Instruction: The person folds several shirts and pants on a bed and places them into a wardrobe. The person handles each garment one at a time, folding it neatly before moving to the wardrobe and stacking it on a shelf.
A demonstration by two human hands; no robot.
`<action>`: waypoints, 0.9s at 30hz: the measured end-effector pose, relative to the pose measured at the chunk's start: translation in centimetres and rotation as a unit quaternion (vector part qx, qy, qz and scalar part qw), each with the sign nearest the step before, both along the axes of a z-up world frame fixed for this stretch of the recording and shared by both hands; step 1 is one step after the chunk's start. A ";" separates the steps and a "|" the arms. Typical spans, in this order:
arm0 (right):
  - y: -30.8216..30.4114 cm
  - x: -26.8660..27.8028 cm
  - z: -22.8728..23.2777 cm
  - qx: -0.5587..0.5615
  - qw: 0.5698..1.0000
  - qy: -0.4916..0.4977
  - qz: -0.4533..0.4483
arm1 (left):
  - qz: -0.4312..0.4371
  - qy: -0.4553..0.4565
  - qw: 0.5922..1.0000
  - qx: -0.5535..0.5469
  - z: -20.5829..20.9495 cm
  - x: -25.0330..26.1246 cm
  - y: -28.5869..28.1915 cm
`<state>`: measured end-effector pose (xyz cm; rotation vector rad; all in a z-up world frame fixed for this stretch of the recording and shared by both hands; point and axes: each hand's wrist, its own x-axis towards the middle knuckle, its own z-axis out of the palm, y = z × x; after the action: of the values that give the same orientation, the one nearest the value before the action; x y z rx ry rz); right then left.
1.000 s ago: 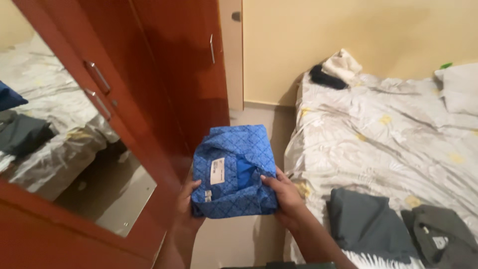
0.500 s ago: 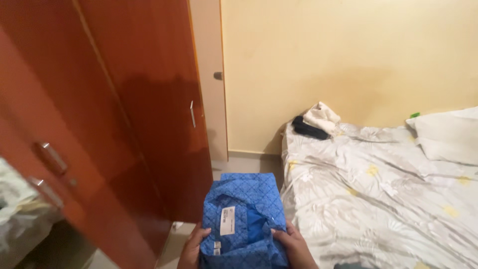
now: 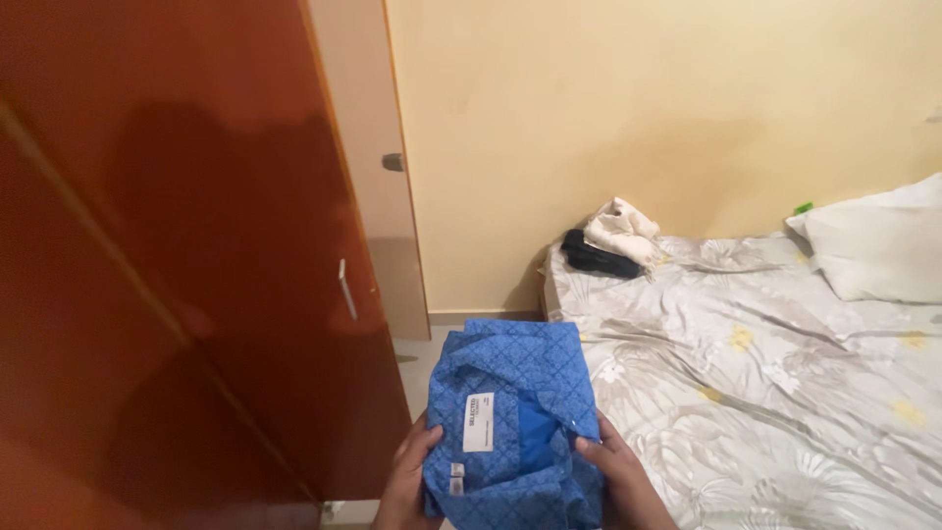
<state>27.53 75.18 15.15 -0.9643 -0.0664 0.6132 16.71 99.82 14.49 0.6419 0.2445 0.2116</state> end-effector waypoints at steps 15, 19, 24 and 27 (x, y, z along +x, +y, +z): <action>8.0 21.5 -4.9 0.003 0.992 0.114 0.053 | -0.190 -0.251 0.936 -0.158 0.7 18.9 8.7; 11.3 27.1 -4.2 0.033 0.991 0.131 0.012 | -0.108 -0.219 0.951 -0.189 0.4 24.1 8.3; 15.5 32.3 -3.6 0.072 0.987 0.142 0.004 | -0.078 -0.317 0.935 -0.140 -2.6 28.4 7.8; 19.1 33.9 -3.0 0.070 0.987 0.146 0.015 | 0.017 -0.250 0.968 -0.018 -4.1 29.8 9.6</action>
<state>61.41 94.24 12.17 -0.7314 0.1362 0.7631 46.51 109.39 10.42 0.5289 -0.2260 0.3929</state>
